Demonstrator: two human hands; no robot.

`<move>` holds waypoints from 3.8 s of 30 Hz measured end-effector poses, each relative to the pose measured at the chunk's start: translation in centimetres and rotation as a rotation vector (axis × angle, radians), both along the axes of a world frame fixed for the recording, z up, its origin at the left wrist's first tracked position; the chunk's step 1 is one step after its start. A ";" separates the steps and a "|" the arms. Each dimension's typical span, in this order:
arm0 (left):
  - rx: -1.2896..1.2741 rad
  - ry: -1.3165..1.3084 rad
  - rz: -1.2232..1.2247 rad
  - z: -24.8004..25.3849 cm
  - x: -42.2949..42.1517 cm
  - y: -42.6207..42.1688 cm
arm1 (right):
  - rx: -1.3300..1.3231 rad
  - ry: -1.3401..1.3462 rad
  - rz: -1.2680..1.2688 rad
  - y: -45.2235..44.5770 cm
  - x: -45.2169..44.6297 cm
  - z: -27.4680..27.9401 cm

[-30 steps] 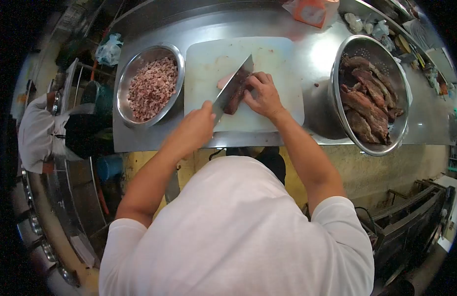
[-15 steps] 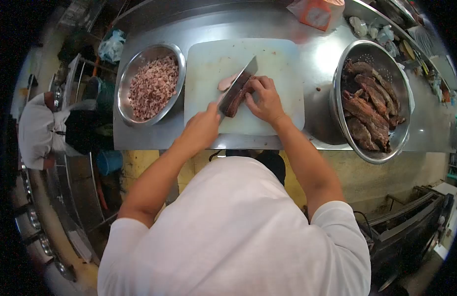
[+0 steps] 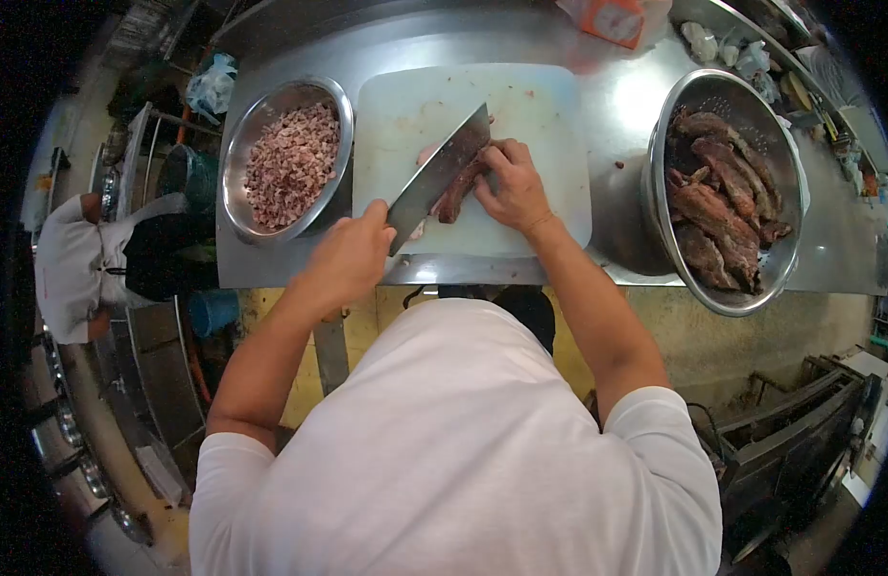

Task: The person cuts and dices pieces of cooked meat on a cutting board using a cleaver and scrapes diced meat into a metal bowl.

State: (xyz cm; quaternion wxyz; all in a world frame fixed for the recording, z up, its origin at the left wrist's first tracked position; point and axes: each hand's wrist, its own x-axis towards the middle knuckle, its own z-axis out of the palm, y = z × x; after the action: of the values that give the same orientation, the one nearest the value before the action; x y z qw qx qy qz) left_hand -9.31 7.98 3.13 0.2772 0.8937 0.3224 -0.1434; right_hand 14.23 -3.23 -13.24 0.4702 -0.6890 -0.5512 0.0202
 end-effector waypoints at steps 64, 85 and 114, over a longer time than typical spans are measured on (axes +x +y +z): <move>-0.185 -0.356 0.103 -8.4 -2.2 -0.9 | -0.357 -0.231 0.029 -3.7 3.8 2.9; 0.003 -0.369 0.027 -6.5 -1.9 -1.3 | -0.651 -0.042 0.225 -3.7 5.1 4.0; 0.059 -0.039 -0.209 -4.9 1.7 -4.5 | -0.094 -0.085 -0.098 -7.4 1.3 -0.1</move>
State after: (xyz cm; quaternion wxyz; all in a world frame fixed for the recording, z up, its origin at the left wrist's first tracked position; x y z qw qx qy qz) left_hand -7.63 3.50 -1.74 0.2407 0.9327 0.2261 -0.1447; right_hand 15.54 -10.62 -13.36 0.4139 -0.7366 -0.5348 -0.0059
